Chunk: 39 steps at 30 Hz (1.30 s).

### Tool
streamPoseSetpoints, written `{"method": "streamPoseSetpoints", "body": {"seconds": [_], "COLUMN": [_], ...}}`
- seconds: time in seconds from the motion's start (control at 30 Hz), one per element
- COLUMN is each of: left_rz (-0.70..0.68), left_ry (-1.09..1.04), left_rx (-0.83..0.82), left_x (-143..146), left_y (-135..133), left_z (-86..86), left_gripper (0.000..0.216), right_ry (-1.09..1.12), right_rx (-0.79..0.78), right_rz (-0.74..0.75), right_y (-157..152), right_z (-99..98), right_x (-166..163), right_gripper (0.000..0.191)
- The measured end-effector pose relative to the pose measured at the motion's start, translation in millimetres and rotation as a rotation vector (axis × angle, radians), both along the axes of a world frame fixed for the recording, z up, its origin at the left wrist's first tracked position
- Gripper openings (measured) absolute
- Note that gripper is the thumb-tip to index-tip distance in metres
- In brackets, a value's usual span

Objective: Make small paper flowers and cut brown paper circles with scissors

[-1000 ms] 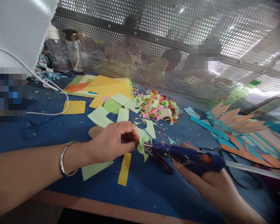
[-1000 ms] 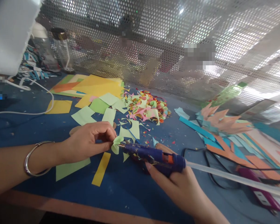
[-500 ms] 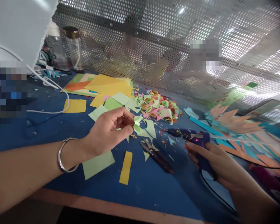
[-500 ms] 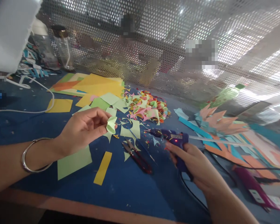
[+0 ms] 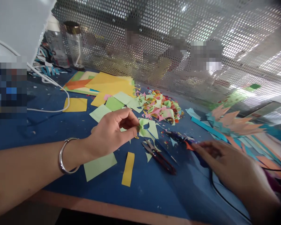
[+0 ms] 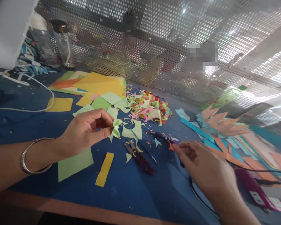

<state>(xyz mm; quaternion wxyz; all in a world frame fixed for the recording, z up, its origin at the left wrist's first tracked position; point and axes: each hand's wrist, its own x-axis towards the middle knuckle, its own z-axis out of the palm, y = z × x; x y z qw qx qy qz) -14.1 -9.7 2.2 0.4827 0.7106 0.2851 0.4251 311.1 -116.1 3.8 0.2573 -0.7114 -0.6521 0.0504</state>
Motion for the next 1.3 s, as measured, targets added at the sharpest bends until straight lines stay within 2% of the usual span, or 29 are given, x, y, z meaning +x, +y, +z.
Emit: {"method": "streamPoseSetpoints", "body": {"seconds": [0.07,0.2,0.3,0.5,0.7,0.83,1.0,1.13,1.3], "left_rz": [0.007,0.019,0.026,0.017,0.016,0.005,0.005,0.014,0.017], "left_ry": [0.011,0.017,0.024,0.044,0.028,0.044,0.115,0.203,0.274], "left_rx": [0.007,0.029,0.06,0.07,0.048,0.043,0.03,0.032,0.089], "left_x": [1,1,-1,-2,-1,-1,-2,-1,3], "left_y": [1,2,3,7,9,10,12,13,11], "left_z": [-0.7,-1.7,-2.2,-4.7,-4.8,-4.1,-6.6,-7.5,-7.8], "left_gripper": [0.008,0.007,0.006,0.008,0.008,0.008,0.008,0.006,0.007], "right_ry": [-0.092,-0.073,-0.095,-0.128,-0.173,-0.113,-0.013,0.044,0.035], "right_rx": [-0.026,-0.039,-0.092,-0.137,-0.109,-0.079,0.014,0.15,0.286], "right_rz": [0.079,0.335,0.41,0.405,0.407,0.43,0.426,0.37,0.36], "right_y": [4,24,41,60,65,65,56,48,43], "right_z": [3.6,4.1,-0.7,-10.1,-14.3,-16.0,-10.5,-2.0,0.2], "right_x": [-30,-92,-114,-122,-130,-126,-119,-117,-116], "right_gripper": [0.028,0.018,0.013,0.007,0.014,0.013,0.01,0.012,0.008]}}
